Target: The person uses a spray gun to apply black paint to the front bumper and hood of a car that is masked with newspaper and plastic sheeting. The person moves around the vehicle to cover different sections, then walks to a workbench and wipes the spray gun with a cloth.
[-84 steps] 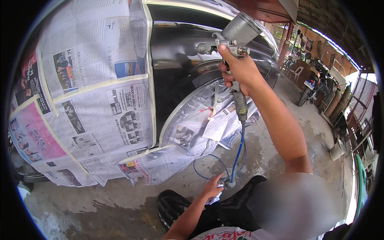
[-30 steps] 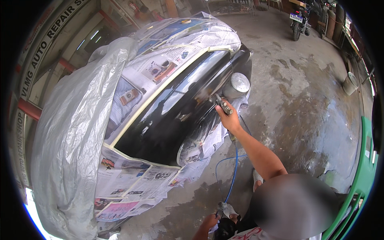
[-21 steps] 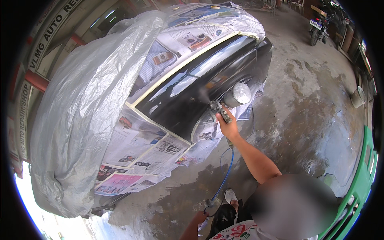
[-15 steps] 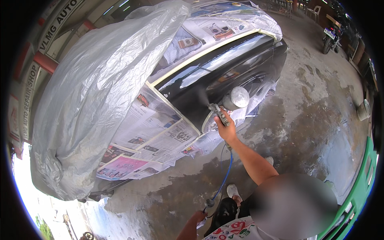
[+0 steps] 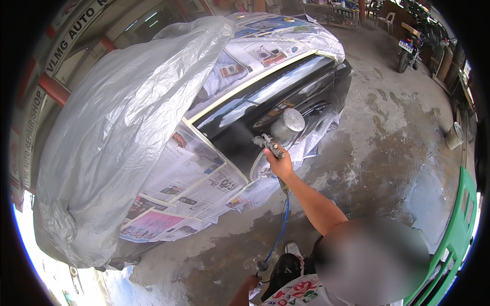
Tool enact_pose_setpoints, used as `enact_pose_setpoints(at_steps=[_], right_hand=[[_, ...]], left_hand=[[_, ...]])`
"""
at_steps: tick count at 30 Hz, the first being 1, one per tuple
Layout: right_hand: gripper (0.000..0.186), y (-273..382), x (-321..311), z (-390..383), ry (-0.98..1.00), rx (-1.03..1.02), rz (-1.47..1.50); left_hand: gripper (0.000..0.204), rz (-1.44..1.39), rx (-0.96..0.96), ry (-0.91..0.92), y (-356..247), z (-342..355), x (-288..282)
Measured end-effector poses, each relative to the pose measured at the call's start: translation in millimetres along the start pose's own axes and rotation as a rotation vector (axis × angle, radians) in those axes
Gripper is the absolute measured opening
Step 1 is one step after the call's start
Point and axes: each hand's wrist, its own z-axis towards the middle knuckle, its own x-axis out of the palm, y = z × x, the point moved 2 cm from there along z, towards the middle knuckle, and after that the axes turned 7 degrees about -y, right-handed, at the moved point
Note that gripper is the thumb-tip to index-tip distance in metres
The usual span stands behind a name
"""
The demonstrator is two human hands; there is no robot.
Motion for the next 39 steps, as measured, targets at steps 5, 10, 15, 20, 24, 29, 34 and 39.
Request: enact_pose_setpoints(at_steps=[5,10,15,20,24,29,34,39], right_hand=[[0.036,15,-81,61,-0.106,-0.015,-0.124],[0.036,32,-159,121,-0.190,-0.046,-0.242],[0.037,38,-240,199,-0.269,-0.056,-0.245],[0.038,39,-308,271,-0.365,-0.096,-0.243],[0.040,29,-361,329,-0.404,-0.002,-0.323],[0.045,33,-392,389,-0.550,-0.111,-0.321],[0.049,41,-372,386,-0.543,-0.083,-0.369],[0.050,56,-302,327,-0.309,-0.064,-0.277]], left_hand=[[0.049,0.118,0.064,-0.101,-73,33,-27],[0.051,0.168,0.106,-0.066,-158,57,-42],[0.048,0.283,0.183,0.127,-254,81,-56],[0.046,0.394,0.340,0.205,-348,90,-69],[0.047,0.367,0.398,0.182,-409,88,-74],[0.049,0.383,0.482,0.161,-448,91,-77],[0.048,0.369,0.457,0.209,-446,100,-80],[0.048,0.414,0.419,0.188,-368,97,-94]])
